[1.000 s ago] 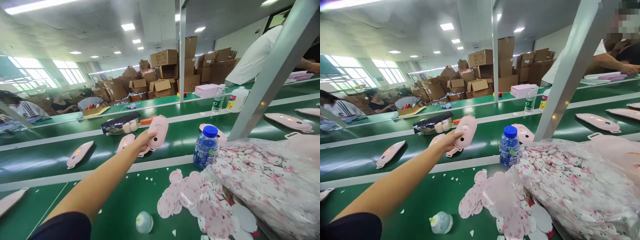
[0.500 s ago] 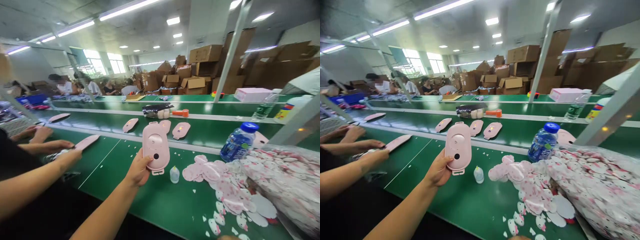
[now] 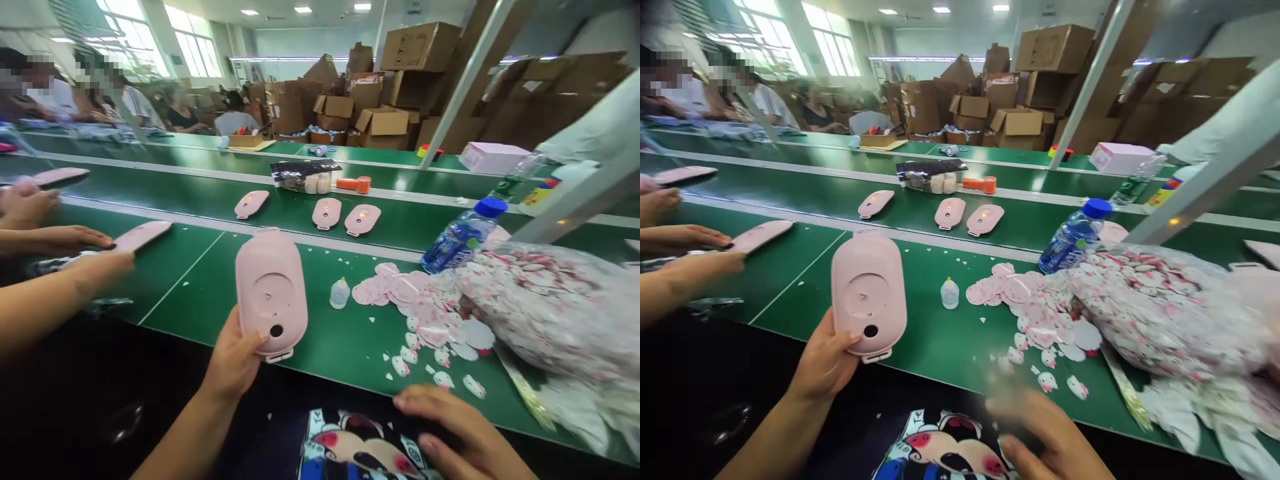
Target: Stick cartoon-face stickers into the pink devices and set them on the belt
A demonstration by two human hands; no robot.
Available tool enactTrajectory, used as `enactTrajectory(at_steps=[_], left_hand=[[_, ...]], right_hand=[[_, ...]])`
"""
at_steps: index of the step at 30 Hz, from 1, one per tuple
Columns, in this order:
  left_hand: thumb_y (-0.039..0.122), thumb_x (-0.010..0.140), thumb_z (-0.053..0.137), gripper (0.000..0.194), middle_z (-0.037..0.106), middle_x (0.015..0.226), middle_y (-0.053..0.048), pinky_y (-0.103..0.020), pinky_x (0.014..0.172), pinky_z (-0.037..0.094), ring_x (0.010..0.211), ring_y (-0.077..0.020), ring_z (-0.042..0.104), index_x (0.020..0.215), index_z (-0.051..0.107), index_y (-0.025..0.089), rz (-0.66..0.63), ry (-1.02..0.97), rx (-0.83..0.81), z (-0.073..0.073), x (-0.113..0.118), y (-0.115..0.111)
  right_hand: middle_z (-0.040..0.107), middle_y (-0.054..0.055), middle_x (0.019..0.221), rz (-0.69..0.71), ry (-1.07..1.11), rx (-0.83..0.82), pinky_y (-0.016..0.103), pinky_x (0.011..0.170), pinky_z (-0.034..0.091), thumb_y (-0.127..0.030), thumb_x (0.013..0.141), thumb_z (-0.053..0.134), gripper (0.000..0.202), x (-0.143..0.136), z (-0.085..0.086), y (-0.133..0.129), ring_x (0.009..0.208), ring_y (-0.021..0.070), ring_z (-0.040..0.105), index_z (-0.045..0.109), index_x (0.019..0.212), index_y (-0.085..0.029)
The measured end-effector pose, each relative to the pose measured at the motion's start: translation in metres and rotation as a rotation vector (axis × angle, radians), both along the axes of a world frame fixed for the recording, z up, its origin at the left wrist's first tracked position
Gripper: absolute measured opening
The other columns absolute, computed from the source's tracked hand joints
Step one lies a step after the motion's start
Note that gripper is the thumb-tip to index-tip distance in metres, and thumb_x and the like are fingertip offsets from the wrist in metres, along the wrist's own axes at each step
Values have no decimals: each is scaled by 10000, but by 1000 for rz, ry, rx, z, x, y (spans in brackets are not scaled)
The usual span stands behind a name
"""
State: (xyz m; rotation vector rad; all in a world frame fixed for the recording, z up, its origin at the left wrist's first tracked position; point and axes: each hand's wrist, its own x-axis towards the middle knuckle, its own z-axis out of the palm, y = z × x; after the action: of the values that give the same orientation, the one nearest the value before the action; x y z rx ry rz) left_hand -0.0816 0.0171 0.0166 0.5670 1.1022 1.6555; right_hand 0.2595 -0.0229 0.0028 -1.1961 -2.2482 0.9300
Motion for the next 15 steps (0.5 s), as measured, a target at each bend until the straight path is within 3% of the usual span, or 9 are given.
enactTrajectory(at_steps=[3,8,11,15], left_hand=[[198,534,871,562,736,1027,-60,-313,750,582,919,-241,673,1057,667,218,-27,57,-41,-13,-6,-14],[233,521,887,577,737,1028,-75,-340,771,584,936,-268,680,1058,678,219,-45,33,-95,-26,-9,-26],[231,511,893,545,744,1003,-76,-334,748,587,904,-268,688,1018,694,214,-60,25,-100,-26,-9,-30],[226,495,900,542,750,1002,-79,-348,753,587,899,-273,689,1001,706,219,-77,-2,-102,-24,-5,-37]], right_hand=[[701,80,1206,-55,-165,79,405,972,547,-336,950,527,278,-1,8,19,1121,211,664,664,1183,-270],[706,98,1174,-66,-354,223,402,942,557,-244,950,476,286,-16,22,72,1082,207,669,659,1166,-205],[671,101,1250,-29,-409,268,415,1006,502,-186,918,494,326,-35,16,103,1155,222,621,648,1206,-190],[596,124,1363,-25,-501,358,516,1075,383,-96,875,504,453,-63,-4,133,1278,286,518,577,1317,-171]])
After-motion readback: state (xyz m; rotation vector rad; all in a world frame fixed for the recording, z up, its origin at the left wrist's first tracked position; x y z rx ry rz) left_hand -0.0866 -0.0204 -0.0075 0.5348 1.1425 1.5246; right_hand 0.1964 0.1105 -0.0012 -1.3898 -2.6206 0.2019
